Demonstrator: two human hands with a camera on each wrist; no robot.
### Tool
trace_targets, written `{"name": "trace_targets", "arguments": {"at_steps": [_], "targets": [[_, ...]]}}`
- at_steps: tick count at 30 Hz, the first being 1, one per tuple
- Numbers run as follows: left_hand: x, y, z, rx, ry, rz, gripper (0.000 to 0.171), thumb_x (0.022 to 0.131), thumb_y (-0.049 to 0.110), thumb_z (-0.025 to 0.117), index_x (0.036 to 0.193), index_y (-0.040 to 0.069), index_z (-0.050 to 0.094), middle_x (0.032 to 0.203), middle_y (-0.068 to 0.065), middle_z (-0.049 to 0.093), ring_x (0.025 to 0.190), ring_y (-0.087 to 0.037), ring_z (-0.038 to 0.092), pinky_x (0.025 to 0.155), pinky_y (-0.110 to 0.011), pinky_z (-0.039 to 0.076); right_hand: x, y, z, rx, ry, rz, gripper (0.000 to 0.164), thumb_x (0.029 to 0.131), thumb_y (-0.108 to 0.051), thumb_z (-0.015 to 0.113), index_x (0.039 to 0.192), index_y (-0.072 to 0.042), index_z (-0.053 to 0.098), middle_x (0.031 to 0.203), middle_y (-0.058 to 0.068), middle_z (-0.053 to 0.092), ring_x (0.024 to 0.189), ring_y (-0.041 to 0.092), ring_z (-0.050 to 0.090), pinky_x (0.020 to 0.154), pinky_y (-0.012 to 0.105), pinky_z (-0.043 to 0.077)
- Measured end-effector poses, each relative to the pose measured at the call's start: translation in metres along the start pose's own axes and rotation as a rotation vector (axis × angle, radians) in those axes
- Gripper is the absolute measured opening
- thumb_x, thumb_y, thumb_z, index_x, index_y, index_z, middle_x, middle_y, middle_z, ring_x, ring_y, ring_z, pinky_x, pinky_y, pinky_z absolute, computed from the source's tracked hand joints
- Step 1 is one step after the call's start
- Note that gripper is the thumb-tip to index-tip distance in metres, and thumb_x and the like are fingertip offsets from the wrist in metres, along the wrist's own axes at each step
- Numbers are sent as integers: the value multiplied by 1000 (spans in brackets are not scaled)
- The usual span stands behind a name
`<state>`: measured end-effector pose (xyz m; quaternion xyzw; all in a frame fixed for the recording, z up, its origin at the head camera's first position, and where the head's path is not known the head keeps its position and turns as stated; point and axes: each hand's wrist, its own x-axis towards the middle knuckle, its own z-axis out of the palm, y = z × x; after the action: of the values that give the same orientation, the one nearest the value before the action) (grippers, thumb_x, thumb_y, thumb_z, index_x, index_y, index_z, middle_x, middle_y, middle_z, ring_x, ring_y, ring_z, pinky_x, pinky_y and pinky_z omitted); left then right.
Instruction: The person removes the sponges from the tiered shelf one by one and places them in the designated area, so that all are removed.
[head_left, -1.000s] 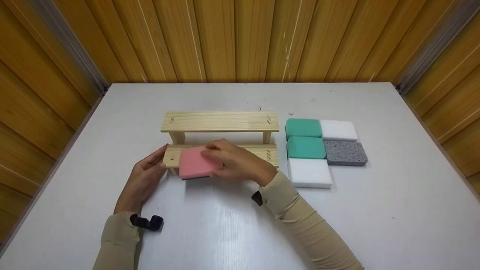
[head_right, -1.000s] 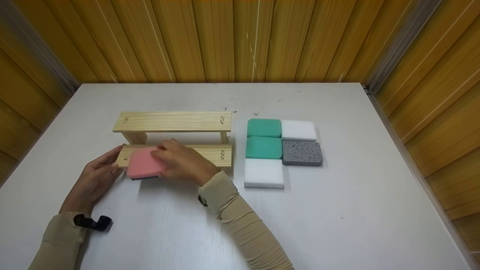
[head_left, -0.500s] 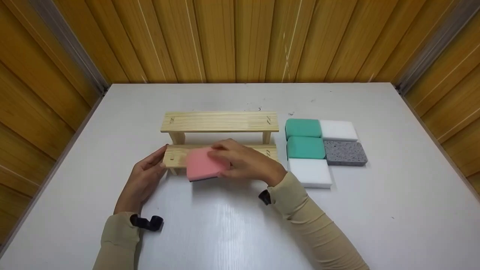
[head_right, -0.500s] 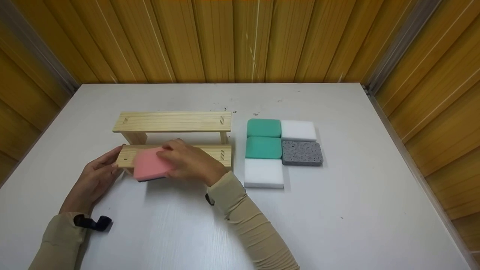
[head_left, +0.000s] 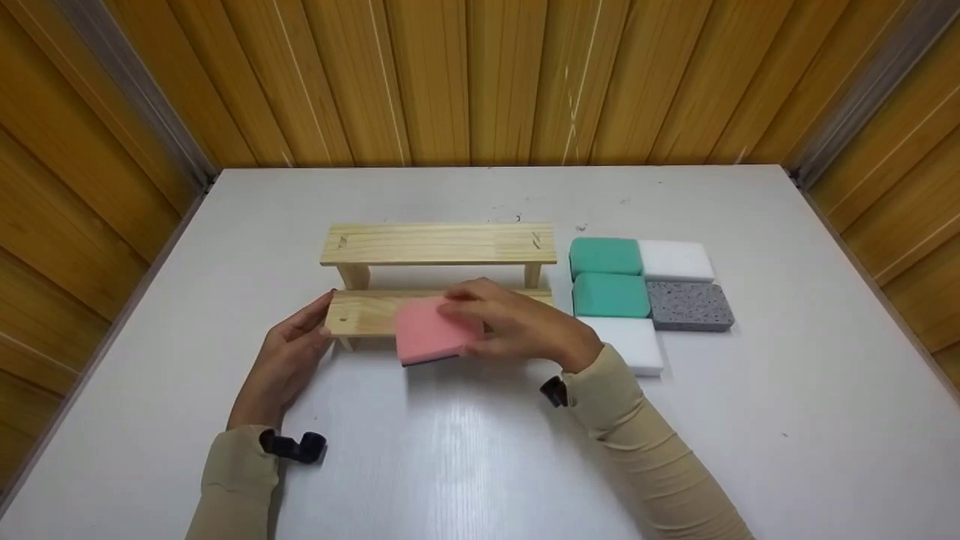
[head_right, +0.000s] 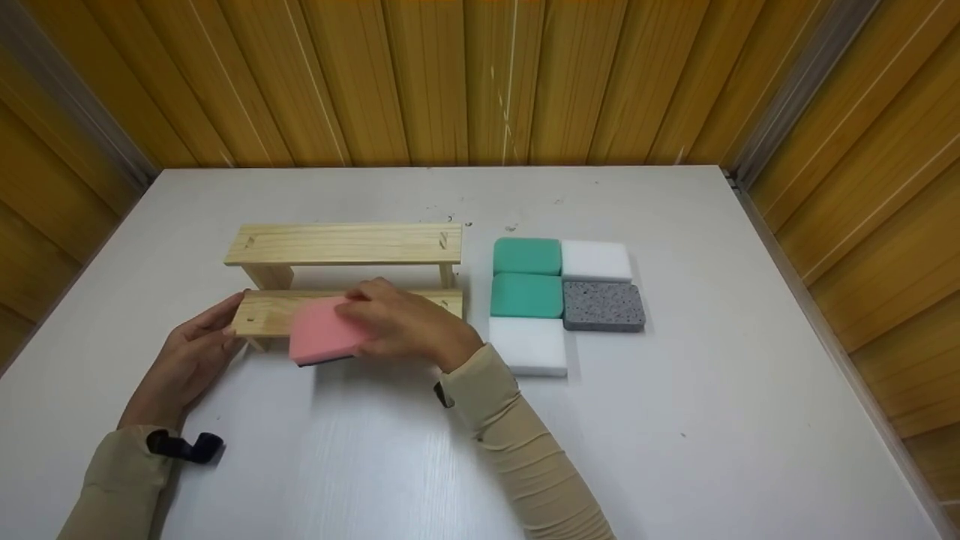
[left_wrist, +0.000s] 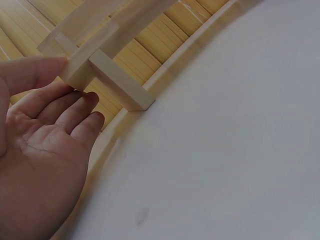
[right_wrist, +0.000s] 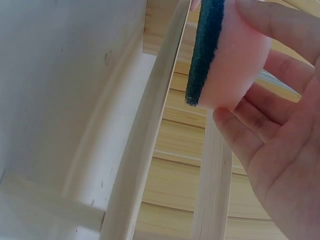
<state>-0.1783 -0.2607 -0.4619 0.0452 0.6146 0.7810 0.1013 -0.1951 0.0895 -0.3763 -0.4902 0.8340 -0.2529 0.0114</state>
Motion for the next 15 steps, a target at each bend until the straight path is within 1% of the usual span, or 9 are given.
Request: {"name": "trace_targets", "arguments": {"at_steps": [4,11,15], "targets": [[0,0,0,-9,-9,4,64,96,2,53,151,-1,21,162,-11,14,149,-26,16,110,-17,37,-8,4,-4,-18,14,-2,50,88,-21,71,133,-5,56,136,14,51,125,26,49,104,38,47],[0,0,1,-42,5,-5,66,95,-1,53,151,-1,19,162,-13,11,149,-27,12,109,-16,37,-20,10,-12,-42,63,-51,50,87,-22,71,131,-2,57,132,17,54,123,28,50,103,39,48],[1,0,1,-37,9,-9,65,96,0,53,151,0,20,162,-12,11,149,-26,13,109,-16,37,-26,12,-16,-72,63,-39,51,88,-23,71,132,-1,57,132,17,54,123,29,49,103,39,48]]}}
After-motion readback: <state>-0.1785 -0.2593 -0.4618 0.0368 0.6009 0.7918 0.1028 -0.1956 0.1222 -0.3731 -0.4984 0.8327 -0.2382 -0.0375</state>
